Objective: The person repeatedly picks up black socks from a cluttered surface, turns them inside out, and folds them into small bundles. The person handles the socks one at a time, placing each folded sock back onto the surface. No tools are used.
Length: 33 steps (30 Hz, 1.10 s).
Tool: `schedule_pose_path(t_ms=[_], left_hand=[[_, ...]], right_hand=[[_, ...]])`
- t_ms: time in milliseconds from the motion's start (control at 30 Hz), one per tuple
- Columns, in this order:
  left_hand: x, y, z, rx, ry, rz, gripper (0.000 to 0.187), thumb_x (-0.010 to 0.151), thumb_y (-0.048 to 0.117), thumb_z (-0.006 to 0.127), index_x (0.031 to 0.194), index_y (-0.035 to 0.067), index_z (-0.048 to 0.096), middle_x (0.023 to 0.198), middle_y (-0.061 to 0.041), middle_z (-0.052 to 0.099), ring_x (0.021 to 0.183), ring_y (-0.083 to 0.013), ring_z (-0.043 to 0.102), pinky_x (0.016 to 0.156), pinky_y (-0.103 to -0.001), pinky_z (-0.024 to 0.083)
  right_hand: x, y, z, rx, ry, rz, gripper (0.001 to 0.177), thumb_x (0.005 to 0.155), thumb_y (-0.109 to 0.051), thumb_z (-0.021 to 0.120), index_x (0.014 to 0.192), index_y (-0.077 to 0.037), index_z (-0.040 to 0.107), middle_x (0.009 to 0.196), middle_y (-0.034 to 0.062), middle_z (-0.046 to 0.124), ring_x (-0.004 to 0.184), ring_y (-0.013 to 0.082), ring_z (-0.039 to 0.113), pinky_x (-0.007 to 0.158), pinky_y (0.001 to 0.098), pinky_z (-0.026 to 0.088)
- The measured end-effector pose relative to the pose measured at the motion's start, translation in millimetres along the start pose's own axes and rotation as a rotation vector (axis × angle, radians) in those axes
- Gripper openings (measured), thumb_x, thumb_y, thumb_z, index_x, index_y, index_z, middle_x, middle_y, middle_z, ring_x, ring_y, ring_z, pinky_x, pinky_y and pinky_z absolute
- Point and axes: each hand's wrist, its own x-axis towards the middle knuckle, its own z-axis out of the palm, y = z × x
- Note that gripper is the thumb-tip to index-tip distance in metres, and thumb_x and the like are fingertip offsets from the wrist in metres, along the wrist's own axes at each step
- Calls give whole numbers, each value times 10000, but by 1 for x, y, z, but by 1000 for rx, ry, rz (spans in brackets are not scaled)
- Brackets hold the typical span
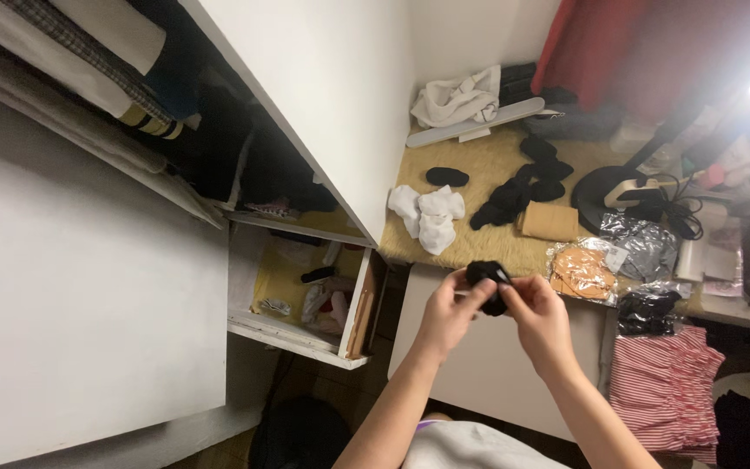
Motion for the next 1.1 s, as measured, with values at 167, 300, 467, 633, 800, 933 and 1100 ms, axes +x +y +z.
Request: schedule_pose_path(t_ms=[167, 300, 467, 633, 800, 933, 1100], left_hand=[[-7, 0, 7, -141, 16, 2, 334, 954, 225, 695, 1198, -4, 686, 927, -13, 707, 780, -60, 624, 679, -216, 516], [-7, -6, 12, -210, 5, -7, 346, 955, 212, 673, 1224, -5, 677, 962, 4, 689, 803, -50, 598, 693, -223, 502], [-8, 6, -1, -22, -60, 35, 337, 986, 222, 665, 1285, 83, 595, 953, -28, 703, 790, -66, 649, 691, -232, 547], [-13, 33, -11, 213, -121, 143, 273, 957, 240, 716, 1144, 53, 649, 812, -96, 711, 661, -108, 654, 573, -269, 528], [-7, 38, 11, 301, 143, 207, 231, 1006, 247, 674, 1028, 29, 602, 759, -131, 688, 653, -202, 677, 580, -351, 524], [1, 30, 25, 221, 291, 315, 246, 1008, 244, 654, 960, 28, 547, 785, -129, 660, 695, -251, 670, 639, -376, 538], [7, 18, 34, 28, 281, 260, 235, 1032, 239, 590, 934, 27, 564, 775, -76, 607, 693, -175, 569, 629, -354, 508]], right_hand=[[-16, -19, 2, -55, 76, -182, 180, 944, -84, 688, 1037, 39, 596, 922, 67, 721, 840, 84, 684, 723, 241, 557], [-15, -18, 1, 69, 52, -121, 143, 987, -77, 651, 1038, 55, 629, 900, 69, 710, 798, 90, 664, 705, 254, 551], [-7, -7, -6, 37, -90, -56, 163, 1006, -87, 622, 1078, 52, 666, 841, 78, 687, 726, 108, 631, 655, 272, 532], [-2, -1, -10, -16, -126, -62, 164, 977, -54, 599, 1105, 39, 641, 854, 67, 700, 761, 90, 642, 675, 250, 539], [0, 1, 7, 226, -44, 83, 245, 882, 48, 562, 1119, 10, 517, 1034, 46, 637, 860, 123, 670, 705, 328, 603], [-9, -5, 12, 460, -16, 142, 155, 1004, -71, 522, 1145, -10, 511, 990, 95, 638, 781, 179, 671, 709, 344, 580], [-21, -15, 15, 394, 63, -45, 163, 1022, -132, 608, 1075, 14, 559, 960, 72, 641, 817, 143, 670, 797, 303, 575]])
